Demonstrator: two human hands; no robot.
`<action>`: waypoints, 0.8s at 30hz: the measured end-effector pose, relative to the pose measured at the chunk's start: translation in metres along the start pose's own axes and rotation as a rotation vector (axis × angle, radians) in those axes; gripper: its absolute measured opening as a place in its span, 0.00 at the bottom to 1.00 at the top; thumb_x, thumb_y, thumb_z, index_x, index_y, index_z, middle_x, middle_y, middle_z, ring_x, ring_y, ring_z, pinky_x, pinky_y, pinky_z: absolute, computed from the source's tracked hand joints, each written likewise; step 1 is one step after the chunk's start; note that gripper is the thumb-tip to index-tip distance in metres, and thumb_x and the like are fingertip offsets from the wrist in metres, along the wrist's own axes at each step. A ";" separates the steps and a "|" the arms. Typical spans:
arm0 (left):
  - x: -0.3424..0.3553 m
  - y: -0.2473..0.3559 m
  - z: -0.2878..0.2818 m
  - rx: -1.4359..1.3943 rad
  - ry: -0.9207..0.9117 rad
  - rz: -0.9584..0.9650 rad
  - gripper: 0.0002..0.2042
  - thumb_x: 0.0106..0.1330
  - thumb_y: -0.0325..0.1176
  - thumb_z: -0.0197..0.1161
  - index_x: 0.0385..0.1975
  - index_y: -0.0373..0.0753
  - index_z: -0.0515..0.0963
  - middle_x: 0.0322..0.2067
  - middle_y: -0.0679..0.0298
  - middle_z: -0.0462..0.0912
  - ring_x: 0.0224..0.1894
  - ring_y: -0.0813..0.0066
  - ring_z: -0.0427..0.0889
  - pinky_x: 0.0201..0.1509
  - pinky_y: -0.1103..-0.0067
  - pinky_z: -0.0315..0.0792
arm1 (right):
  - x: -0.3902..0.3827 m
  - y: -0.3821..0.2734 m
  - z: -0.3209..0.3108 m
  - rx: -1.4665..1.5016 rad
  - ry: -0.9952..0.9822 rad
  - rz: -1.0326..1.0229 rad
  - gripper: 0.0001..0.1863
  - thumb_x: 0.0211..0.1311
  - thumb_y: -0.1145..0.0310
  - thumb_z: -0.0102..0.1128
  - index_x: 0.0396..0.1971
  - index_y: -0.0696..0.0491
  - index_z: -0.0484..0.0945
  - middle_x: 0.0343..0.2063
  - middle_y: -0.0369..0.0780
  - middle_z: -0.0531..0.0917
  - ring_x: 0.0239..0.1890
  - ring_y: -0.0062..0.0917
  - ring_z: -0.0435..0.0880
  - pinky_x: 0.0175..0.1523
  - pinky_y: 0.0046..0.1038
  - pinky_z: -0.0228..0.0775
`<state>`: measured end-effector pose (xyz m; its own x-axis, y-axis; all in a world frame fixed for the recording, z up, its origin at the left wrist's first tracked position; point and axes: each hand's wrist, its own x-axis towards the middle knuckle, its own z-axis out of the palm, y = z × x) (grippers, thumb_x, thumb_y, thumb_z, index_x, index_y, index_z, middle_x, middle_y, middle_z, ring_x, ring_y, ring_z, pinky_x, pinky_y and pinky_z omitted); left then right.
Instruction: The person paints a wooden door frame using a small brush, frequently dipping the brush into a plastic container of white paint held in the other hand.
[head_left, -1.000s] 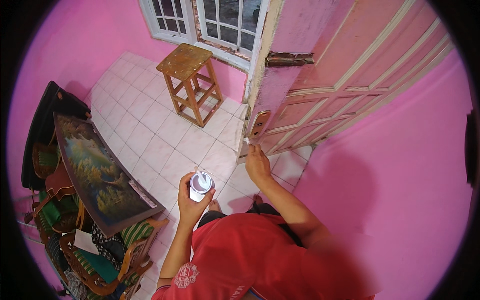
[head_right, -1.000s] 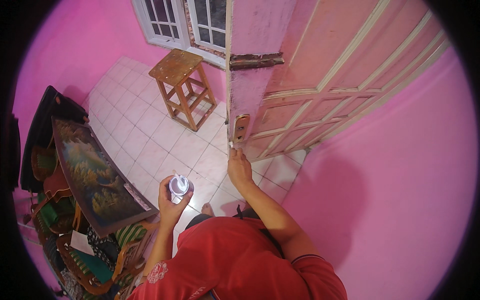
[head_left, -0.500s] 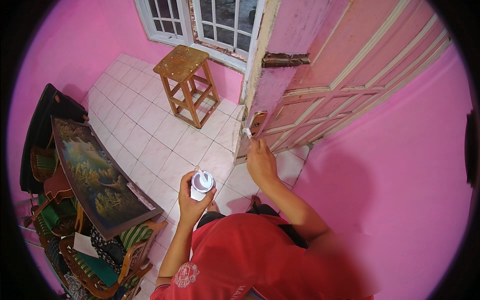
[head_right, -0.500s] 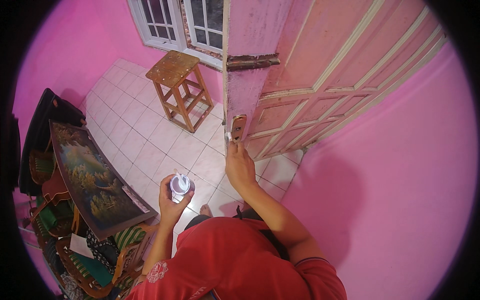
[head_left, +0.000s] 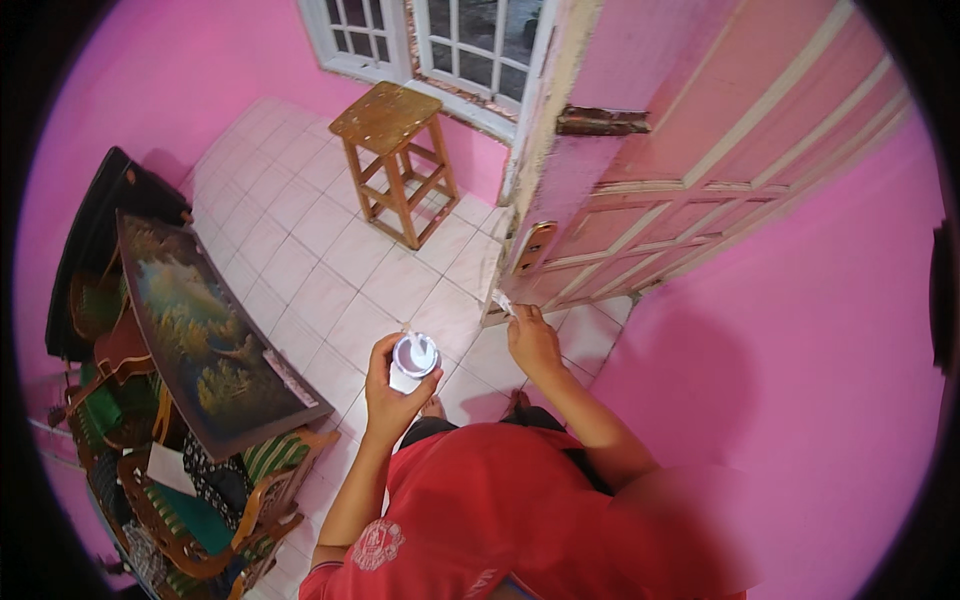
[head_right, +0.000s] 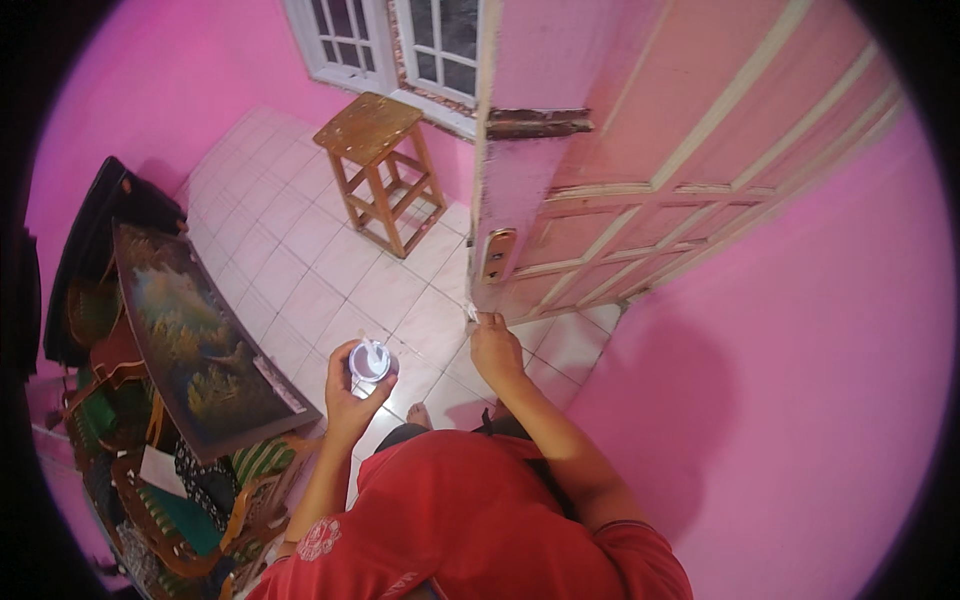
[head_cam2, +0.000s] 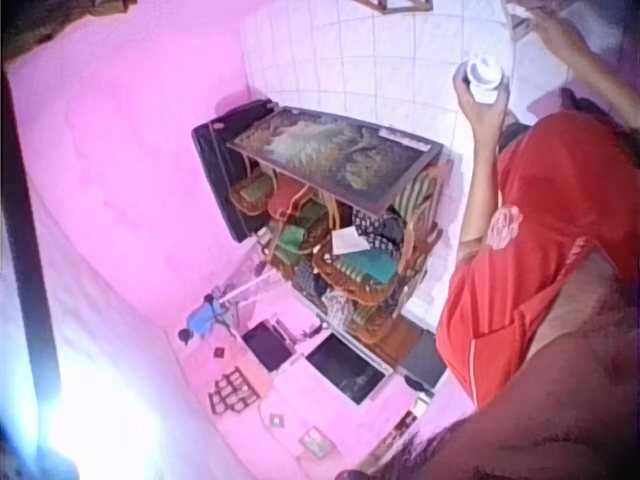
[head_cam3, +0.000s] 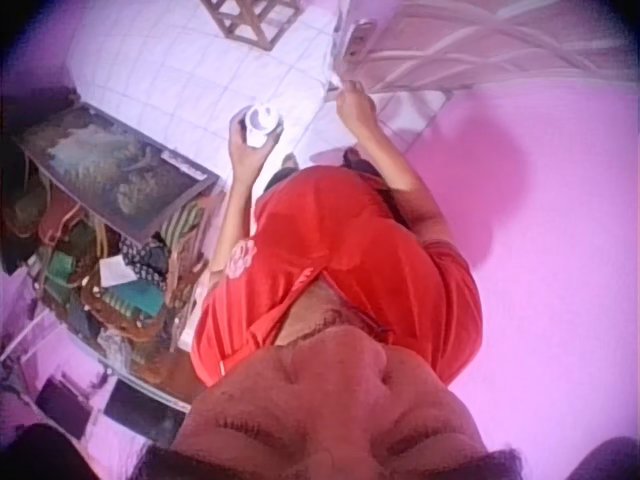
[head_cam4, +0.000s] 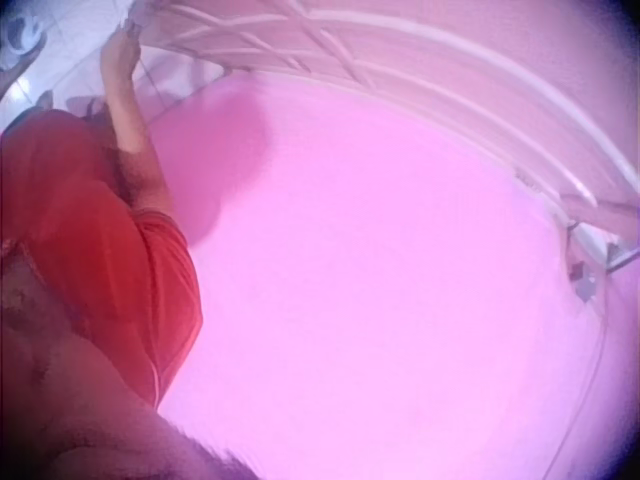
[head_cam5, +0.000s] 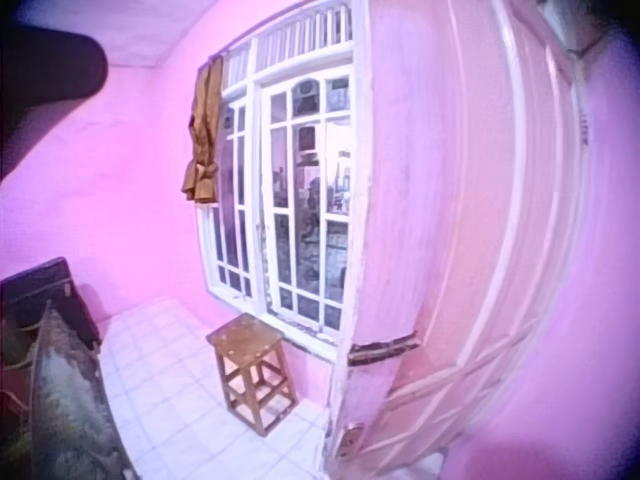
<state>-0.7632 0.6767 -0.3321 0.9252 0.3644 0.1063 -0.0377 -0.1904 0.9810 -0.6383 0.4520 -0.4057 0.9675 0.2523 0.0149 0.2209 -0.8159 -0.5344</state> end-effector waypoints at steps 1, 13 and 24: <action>0.000 -0.002 -0.002 0.012 0.018 -0.010 0.32 0.52 0.32 0.79 0.58 0.36 0.71 0.52 0.59 0.77 0.57 0.67 0.77 0.65 0.71 0.69 | -0.004 -0.005 -0.006 0.009 -0.017 -0.013 0.16 0.67 0.69 0.53 0.51 0.61 0.74 0.46 0.54 0.81 0.42 0.49 0.86 0.46 0.44 0.81; 0.016 0.000 0.000 0.054 -0.060 0.060 0.33 0.52 0.27 0.78 0.59 0.38 0.70 0.53 0.61 0.76 0.60 0.68 0.76 0.69 0.72 0.66 | -0.050 -0.099 -0.178 0.403 0.018 -0.422 0.14 0.63 0.75 0.65 0.48 0.55 0.82 0.31 0.43 0.79 0.27 0.35 0.80 0.32 0.33 0.72; 0.021 0.008 0.015 0.066 -0.114 0.171 0.31 0.51 0.30 0.78 0.57 0.37 0.73 0.53 0.58 0.78 0.56 0.65 0.79 0.62 0.72 0.72 | -0.039 -0.136 -0.175 0.149 -0.186 -0.573 0.12 0.61 0.72 0.63 0.45 0.56 0.81 0.32 0.42 0.80 0.29 0.38 0.84 0.36 0.38 0.77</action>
<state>-0.7379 0.6692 -0.3243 0.9444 0.2167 0.2474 -0.1763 -0.3015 0.9370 -0.6850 0.4615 -0.1855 0.6600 0.7257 0.1942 0.6662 -0.4460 -0.5977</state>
